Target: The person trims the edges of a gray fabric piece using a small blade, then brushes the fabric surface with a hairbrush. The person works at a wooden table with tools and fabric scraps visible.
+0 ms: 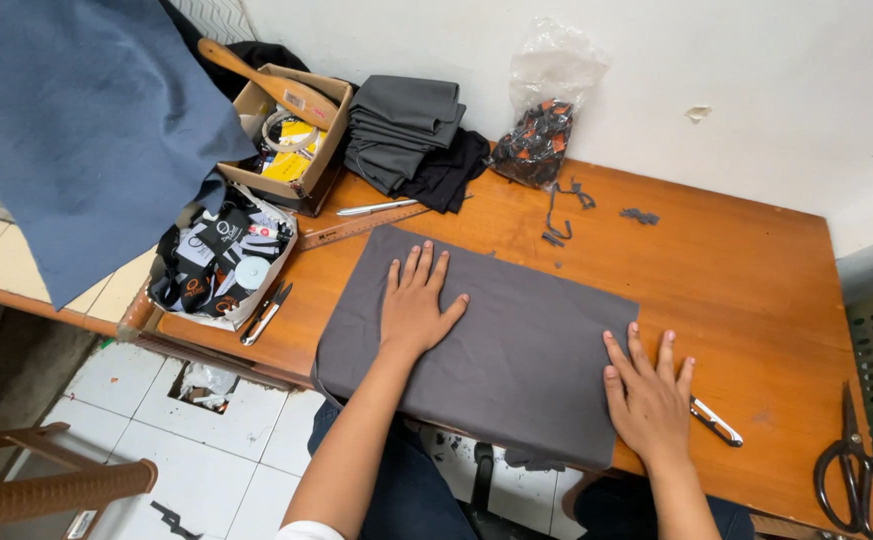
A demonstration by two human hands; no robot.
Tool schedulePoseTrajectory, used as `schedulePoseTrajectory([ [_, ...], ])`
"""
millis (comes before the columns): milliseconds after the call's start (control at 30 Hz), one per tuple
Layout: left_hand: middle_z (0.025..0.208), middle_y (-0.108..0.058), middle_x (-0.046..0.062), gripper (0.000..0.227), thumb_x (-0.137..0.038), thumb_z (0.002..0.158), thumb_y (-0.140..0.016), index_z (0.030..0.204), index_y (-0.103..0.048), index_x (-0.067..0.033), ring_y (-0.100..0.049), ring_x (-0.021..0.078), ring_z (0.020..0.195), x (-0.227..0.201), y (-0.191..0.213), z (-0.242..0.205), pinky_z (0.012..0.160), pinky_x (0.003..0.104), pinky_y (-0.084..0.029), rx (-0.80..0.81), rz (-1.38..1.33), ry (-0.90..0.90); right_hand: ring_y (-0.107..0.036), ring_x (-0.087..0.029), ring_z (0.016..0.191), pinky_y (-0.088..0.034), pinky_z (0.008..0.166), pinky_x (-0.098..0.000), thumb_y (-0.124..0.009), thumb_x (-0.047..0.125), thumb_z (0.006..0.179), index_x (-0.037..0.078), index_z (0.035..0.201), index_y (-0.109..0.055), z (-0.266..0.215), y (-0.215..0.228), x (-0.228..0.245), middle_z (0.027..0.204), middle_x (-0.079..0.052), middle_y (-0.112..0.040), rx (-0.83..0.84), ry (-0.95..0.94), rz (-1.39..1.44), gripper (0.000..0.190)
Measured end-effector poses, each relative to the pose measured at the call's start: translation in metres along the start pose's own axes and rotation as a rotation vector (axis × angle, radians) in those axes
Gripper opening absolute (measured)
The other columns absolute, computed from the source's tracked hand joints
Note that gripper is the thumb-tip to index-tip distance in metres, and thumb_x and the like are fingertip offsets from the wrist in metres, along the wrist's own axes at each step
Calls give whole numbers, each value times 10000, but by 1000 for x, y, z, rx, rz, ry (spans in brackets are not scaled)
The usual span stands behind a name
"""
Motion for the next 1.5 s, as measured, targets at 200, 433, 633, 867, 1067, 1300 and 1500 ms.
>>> schedulePoseTrajectory([
  [200,1299,-346,156,497,-354,802,-476,1180,-454,-31,-301,299,1211,8,22,-11,1032,429,-169,-334,-270,-58,-105,-361,1321,-115,1032,-494,-278,392,867,184,1321,-324,-8,14,1,1402,-59,-261,-91,-2,89,501],
  [433,853,-547,111,186,-173,764,-550,903,-591,-56,-515,297,815,36,106,2,704,392,-391,-808,-179,-135,-173,-359,1331,-167,1041,-490,-236,305,925,55,1241,-446,-19,35,-10,1355,-138,-363,-337,-26,315,455],
  [633,822,-557,147,209,-228,789,-562,919,-598,-68,-505,356,753,108,167,91,581,455,-359,-918,205,-20,-222,-375,1318,-231,1029,-449,-181,345,940,13,1181,-487,-14,45,-14,1295,-184,-427,-408,-93,342,512],
  [867,1072,-490,266,544,-535,851,-362,1091,-385,-48,-408,441,1020,265,127,181,800,545,-298,-413,-175,667,-216,-385,1323,-219,1038,-452,-190,333,926,13,1177,-486,-5,43,-18,1314,-192,-401,-411,-165,302,503],
  [1067,1119,-499,177,662,-594,830,-553,1101,-392,-11,-473,370,1017,279,114,179,790,458,-396,-286,-249,825,-231,-394,1320,-234,1032,-454,-186,358,919,40,1174,-492,-1,39,-16,1308,-183,-404,-393,-146,266,510],
  [1300,1078,-479,78,568,-540,601,-773,930,-506,-162,-520,175,927,280,91,169,722,272,-545,-593,-871,1045,-252,-379,1304,-268,1009,-472,-219,335,914,53,1161,-503,-2,36,-17,1289,-174,-407,-387,-157,249,470],
  [1500,872,-539,-16,241,-225,762,-597,755,-357,-196,-534,86,681,252,126,160,617,242,-503,-837,-880,790,-248,-375,1294,-246,1019,-485,-227,343,906,34,1175,-478,-5,42,-18,1314,-183,-362,-434,-162,273,480],
])
Point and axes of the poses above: each hand's wrist, its own z-axis towards the middle knuckle, its own y-axis out of the back of the hand, x = y × z, the point moved 9 cm from there along z, towards the middle knuckle
